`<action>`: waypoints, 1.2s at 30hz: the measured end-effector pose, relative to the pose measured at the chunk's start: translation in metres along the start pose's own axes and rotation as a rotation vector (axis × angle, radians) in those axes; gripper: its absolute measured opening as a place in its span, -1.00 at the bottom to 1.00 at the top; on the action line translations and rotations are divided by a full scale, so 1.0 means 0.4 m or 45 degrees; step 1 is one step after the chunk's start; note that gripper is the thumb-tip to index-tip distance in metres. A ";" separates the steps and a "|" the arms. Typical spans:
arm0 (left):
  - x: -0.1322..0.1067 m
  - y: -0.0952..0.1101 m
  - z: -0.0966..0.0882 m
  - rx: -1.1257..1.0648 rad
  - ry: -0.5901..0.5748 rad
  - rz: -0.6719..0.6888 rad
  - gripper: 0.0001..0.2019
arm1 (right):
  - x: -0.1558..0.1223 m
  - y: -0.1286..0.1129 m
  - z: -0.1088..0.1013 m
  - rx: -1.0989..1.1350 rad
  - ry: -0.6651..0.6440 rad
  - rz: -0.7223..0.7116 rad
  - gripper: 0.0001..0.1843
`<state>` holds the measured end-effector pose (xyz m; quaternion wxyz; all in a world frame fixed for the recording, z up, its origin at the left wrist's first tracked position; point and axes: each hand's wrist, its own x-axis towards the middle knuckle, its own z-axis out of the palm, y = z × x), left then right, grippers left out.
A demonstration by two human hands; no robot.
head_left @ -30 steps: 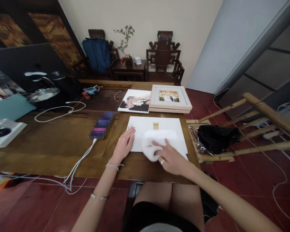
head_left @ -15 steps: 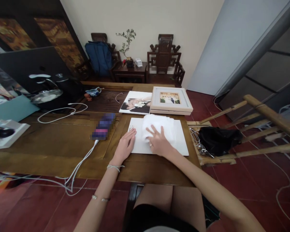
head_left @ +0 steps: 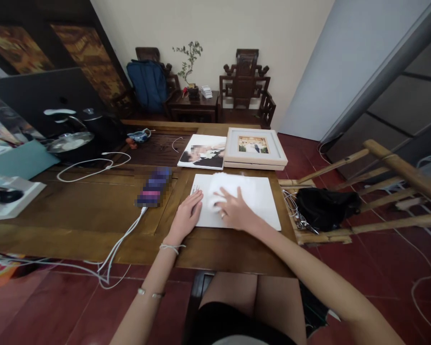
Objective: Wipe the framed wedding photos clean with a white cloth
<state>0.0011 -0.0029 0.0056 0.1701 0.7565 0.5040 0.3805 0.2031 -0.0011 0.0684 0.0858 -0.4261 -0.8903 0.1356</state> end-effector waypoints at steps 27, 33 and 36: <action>0.004 0.002 -0.001 -0.038 -0.013 -0.016 -0.63 | 0.015 -0.016 0.034 -0.127 0.082 0.068 -0.59; 0.005 0.024 -0.021 -0.314 0.111 -0.146 -0.54 | 0.123 -0.027 0.061 -0.282 0.097 0.151 -0.59; 0.002 0.025 -0.025 -0.502 0.266 -0.202 -0.52 | 0.075 -0.088 0.078 -0.252 0.086 -0.107 -0.63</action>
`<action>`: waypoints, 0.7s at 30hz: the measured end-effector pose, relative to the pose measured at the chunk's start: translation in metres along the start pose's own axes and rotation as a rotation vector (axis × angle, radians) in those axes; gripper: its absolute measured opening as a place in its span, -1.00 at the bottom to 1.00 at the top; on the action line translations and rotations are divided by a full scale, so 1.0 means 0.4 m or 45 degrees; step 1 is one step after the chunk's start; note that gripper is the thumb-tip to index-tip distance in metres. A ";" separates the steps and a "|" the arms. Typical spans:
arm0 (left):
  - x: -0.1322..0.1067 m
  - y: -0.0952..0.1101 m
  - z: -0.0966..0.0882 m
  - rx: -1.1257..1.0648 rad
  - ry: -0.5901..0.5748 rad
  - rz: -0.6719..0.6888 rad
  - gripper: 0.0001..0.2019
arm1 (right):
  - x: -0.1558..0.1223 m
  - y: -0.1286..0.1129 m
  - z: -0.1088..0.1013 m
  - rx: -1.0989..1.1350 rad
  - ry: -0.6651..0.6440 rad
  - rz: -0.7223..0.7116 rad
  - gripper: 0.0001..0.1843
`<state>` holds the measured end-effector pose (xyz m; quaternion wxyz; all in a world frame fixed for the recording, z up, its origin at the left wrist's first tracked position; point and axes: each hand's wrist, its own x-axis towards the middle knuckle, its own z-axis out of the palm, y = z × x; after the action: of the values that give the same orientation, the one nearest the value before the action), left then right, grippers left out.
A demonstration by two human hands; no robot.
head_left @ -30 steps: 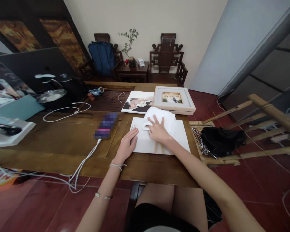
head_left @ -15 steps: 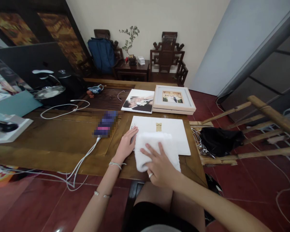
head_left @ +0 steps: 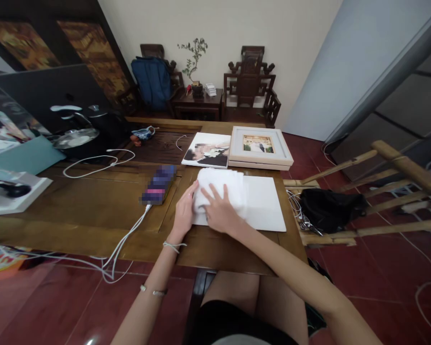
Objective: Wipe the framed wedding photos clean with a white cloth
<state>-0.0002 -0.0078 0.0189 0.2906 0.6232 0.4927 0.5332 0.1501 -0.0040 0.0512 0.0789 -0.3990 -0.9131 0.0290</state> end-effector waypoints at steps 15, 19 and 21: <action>0.001 -0.007 0.017 0.476 -0.240 0.213 -0.61 | -0.095 0.107 -0.080 0.292 -0.083 0.284 -0.60; 0.002 -0.019 0.018 0.542 -0.257 0.244 -0.63 | 0.050 0.131 -0.077 0.418 -0.101 0.360 -0.54; 0.003 -0.022 0.017 0.559 -0.257 0.238 -0.63 | 0.118 0.116 -0.078 0.459 -0.104 0.305 -0.54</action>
<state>0.0035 -0.0027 0.0096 0.1456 0.7643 0.5053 0.3732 0.1573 0.0616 0.0823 0.1080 -0.4827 -0.8415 0.2172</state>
